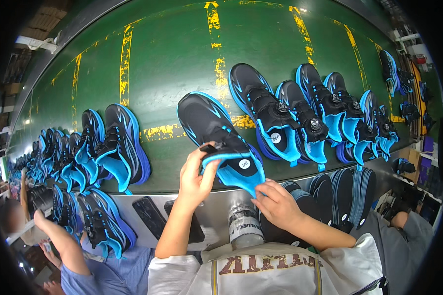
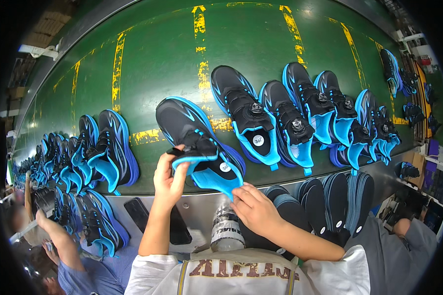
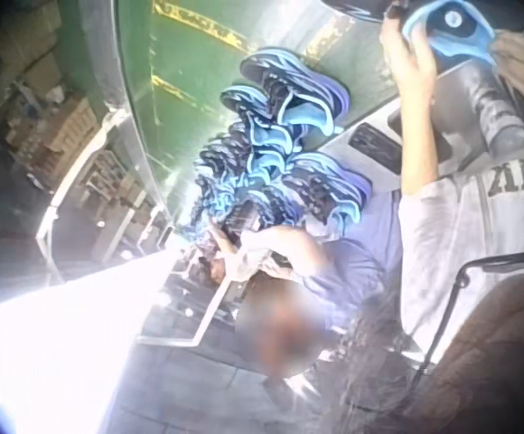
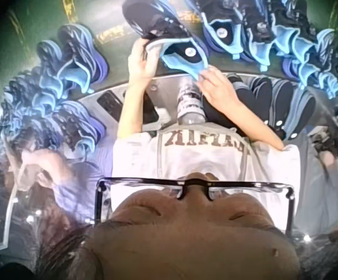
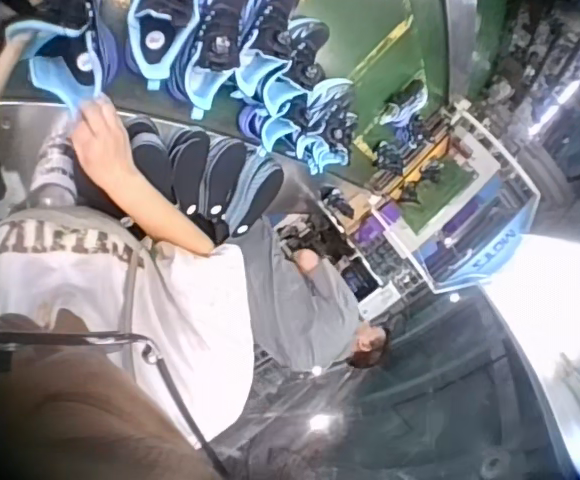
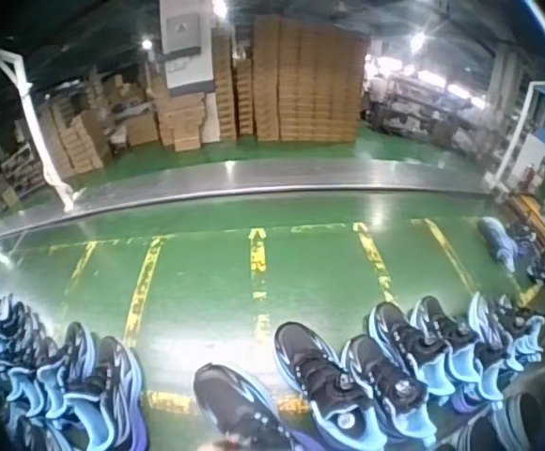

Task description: The person inserts insoles into shoes along an assembly line by hand, placing an insole inside each shoe.

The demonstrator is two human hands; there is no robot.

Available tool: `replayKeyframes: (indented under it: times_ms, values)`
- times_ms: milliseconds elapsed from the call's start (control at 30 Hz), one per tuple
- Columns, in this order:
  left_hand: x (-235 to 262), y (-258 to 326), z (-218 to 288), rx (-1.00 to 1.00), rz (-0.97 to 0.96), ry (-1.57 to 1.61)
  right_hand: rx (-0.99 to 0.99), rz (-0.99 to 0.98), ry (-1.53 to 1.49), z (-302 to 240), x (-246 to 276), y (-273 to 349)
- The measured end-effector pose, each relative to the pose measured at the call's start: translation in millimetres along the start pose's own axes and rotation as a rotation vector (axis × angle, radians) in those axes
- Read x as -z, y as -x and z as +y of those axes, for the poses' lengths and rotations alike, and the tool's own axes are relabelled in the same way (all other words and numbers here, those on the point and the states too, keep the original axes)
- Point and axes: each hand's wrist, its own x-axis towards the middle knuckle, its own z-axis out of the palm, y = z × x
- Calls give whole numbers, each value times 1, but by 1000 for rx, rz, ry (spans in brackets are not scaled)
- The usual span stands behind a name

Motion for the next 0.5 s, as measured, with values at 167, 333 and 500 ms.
replayKeyframes:
  times_ms: [167, 333, 500]
  values:
    - [-7, -26, -2, -3, 55, -121, -49, 120, 93, -5, 22, -3]
    - [-17, -40, 18, -256, -10, -632, -84, 285, 256, 38, 40, -8]
    - [-23, -50, 18, -397, 19, -843, -309, -541, 531, 52, 44, -72]
